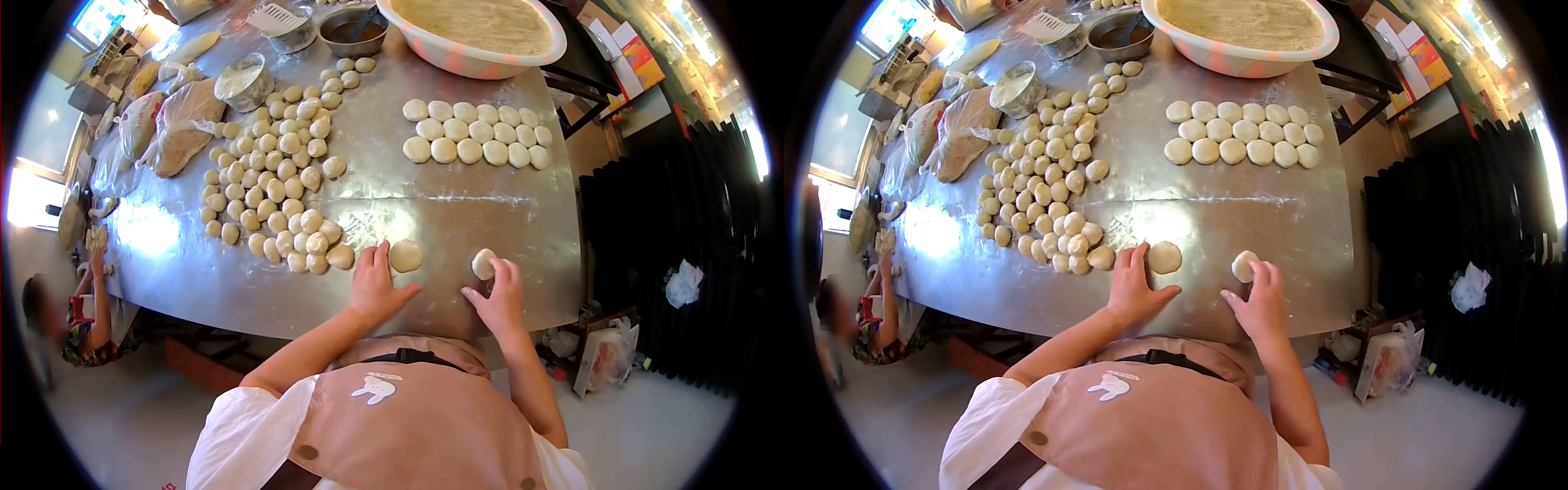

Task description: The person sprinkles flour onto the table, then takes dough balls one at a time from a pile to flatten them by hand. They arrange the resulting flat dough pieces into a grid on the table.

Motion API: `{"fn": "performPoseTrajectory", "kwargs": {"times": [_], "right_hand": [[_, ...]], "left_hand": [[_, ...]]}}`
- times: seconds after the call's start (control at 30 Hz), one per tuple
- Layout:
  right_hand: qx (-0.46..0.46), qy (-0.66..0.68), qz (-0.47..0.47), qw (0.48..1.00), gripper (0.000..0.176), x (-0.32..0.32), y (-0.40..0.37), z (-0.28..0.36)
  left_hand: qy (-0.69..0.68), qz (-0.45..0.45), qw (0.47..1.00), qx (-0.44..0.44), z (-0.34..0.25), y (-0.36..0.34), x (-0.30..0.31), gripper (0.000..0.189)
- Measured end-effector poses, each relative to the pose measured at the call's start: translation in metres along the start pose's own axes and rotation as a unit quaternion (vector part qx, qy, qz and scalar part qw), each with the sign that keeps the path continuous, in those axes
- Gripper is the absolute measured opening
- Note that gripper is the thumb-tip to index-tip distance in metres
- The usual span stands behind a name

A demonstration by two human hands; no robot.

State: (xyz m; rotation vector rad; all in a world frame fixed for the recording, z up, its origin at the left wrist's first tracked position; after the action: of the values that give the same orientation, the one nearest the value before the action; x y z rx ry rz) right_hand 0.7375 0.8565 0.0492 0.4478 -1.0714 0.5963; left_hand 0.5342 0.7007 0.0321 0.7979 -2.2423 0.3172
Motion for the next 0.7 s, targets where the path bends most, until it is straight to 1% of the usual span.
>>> {"fn": "performPoseTrajectory", "kwargs": {"times": [0.03,0.13,0.17,0.23,0.27,0.33,0.37,0.47,0.57,0.67,0.7], "right_hand": [[-0.054,0.019,0.000,0.998,0.068,-0.005,-0.003,-0.002],[-0.137,0.001,0.038,0.990,0.072,-0.005,0.006,0.018],[-0.137,-0.003,0.029,0.990,0.071,-0.010,0.010,0.023],[-0.137,-0.013,0.012,0.990,0.069,-0.021,0.018,0.027],[-0.114,-0.012,0.004,0.993,0.067,-0.025,0.022,0.026],[-0.065,-0.006,-0.010,0.998,0.065,-0.032,0.027,0.023],[-0.060,0.004,-0.014,0.998,0.064,-0.034,0.028,0.021],[-0.052,0.027,-0.023,0.998,0.062,-0.037,0.029,0.015],[-0.054,0.044,-0.031,0.997,0.060,-0.035,0.036,0.016],[-0.048,0.059,-0.048,0.996,0.060,-0.038,0.045,0.017],[-0.042,0.060,-0.051,0.996,0.060,-0.038,0.048,0.016]], "left_hand": [[-0.012,0.050,0.997,0.049,-0.007,0.002,0.002,0.092],[-0.023,0.075,0.990,0.121,-0.023,0.015,-0.009,0.090],[-0.021,0.064,0.991,0.118,-0.026,0.020,-0.014,0.085],[-0.043,0.079,0.992,0.091,-0.026,0.029,-0.025,0.079],[-0.053,0.085,0.992,0.077,-0.025,0.036,-0.029,0.076],[-0.047,0.067,0.996,0.039,-0.022,0.049,-0.028,0.069],[-0.043,0.058,0.997,0.021,-0.019,0.056,-0.027,0.066],[-0.027,-0.040,0.998,0.031,0.002,0.103,-0.019,0.063],[0.007,-0.114,0.991,0.070,0.025,0.162,-0.006,0.066],[0.027,-0.153,0.983,0.094,0.036,0.213,0.000,0.070],[0.013,-0.155,0.982,0.105,0.038,0.226,0.000,0.070]]}}
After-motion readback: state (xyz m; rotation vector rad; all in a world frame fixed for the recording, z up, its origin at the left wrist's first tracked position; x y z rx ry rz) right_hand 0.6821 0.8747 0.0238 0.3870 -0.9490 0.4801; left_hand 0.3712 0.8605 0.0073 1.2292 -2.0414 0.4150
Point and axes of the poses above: each hand's wrist, its own y-axis towards the middle knuckle, its own x-axis out of the back of the hand, z = x × y, the point moved 2 cm from there along y, towards the middle knuckle, and after that the axes turned 8 degrees about -y, right-handed, at the moved point
